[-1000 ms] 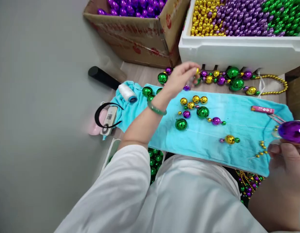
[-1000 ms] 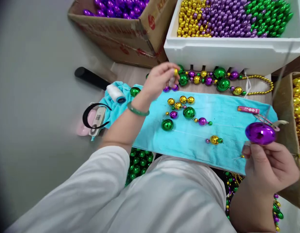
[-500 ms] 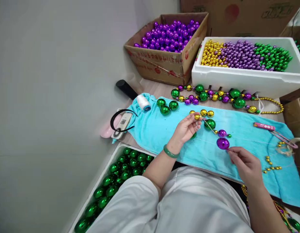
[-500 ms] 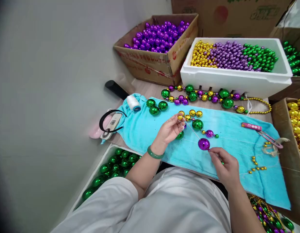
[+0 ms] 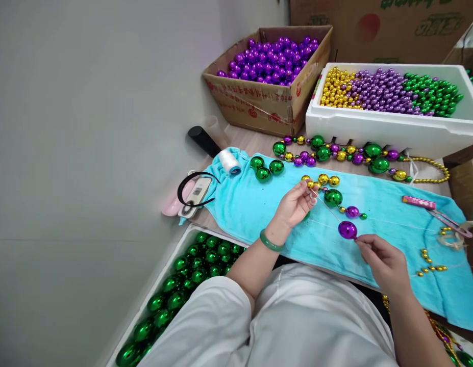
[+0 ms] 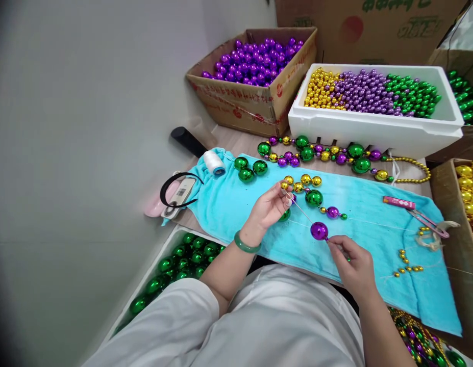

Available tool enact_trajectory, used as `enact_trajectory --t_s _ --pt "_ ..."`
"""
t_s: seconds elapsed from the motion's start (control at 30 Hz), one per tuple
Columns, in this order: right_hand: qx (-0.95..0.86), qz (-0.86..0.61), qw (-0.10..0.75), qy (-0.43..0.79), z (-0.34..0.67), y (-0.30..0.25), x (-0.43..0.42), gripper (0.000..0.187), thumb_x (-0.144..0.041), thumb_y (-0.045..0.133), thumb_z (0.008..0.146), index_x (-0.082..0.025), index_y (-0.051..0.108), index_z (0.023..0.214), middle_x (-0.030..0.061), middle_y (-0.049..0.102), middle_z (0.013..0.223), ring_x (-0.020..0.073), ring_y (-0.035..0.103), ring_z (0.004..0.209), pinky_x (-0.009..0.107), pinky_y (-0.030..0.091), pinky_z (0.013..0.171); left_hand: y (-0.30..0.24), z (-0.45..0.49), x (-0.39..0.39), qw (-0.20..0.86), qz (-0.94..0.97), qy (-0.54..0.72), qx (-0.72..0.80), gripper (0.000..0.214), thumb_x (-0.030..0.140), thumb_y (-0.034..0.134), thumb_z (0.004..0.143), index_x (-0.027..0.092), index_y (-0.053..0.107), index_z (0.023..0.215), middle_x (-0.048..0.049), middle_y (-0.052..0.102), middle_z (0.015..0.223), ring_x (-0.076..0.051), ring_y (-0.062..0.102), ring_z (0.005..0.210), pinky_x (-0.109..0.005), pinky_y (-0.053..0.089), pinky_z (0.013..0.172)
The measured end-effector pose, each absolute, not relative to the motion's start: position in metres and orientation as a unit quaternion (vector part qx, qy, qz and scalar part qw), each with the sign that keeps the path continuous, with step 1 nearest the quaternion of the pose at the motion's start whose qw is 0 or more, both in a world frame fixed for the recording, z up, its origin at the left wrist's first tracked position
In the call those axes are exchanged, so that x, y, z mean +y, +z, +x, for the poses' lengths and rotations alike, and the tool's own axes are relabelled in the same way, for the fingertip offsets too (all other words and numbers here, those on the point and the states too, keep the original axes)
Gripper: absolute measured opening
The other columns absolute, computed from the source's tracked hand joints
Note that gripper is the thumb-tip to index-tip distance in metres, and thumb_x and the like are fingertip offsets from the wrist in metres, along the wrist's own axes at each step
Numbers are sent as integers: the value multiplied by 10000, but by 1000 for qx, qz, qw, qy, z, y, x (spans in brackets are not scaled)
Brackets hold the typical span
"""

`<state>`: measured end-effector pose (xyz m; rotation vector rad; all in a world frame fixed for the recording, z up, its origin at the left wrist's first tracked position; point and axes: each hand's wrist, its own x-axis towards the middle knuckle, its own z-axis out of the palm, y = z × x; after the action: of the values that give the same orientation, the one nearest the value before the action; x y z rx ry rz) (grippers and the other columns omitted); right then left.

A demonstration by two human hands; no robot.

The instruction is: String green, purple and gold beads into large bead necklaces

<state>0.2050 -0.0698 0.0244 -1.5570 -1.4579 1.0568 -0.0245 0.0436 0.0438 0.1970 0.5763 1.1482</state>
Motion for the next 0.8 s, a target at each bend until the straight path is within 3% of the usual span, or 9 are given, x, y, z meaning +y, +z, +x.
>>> enact_trajectory --t_s 0.3,0.47,0.6,0.7,0.8 --pt "-572 -611 369 404 207 21 -69 216 -382 590 853 -179 665 854 -13 512 603 102 434 532 229 361 489 46 -23 40 769 118 560 284 81 132 610 830 141 567 898 -47 659 850 -82 637 693 -173 510 626" --pt "-567 -623 366 397 206 24 -69 232 -397 587 846 -179 667 838 -11 522 590 108 444 521 231 365 477 47 -21 40 735 163 568 332 204 145 675 768 164 556 932 -13 638 865 -71 616 701 -180 478 635" --pt "-563 -621 365 405 207 21 -67 235 -405 597 839 -180 663 842 -11 527 596 108 446 519 233 365 476 45 -15 34 667 274 578 383 421 170 754 681 199 551 1049 20 616 866 -76 591 702 -206 454 647" --pt "-546 -614 384 422 206 14 -64 235 -411 611 834 -181 655 856 -10 533 606 113 467 534 233 380 486 43 -11 29 679 380 508 369 566 223 792 654 221 533 1158 1 628 884 -115 598 772 -256 468 729" --pt "-510 -615 418 432 203 9 -60 237 -414 627 829 -181 649 863 -10 534 599 116 478 536 228 386 476 40 -20 38 597 553 425 397 509 303 779 691 224 579 1152 -60 634 1016 -188 595 916 -345 464 852"
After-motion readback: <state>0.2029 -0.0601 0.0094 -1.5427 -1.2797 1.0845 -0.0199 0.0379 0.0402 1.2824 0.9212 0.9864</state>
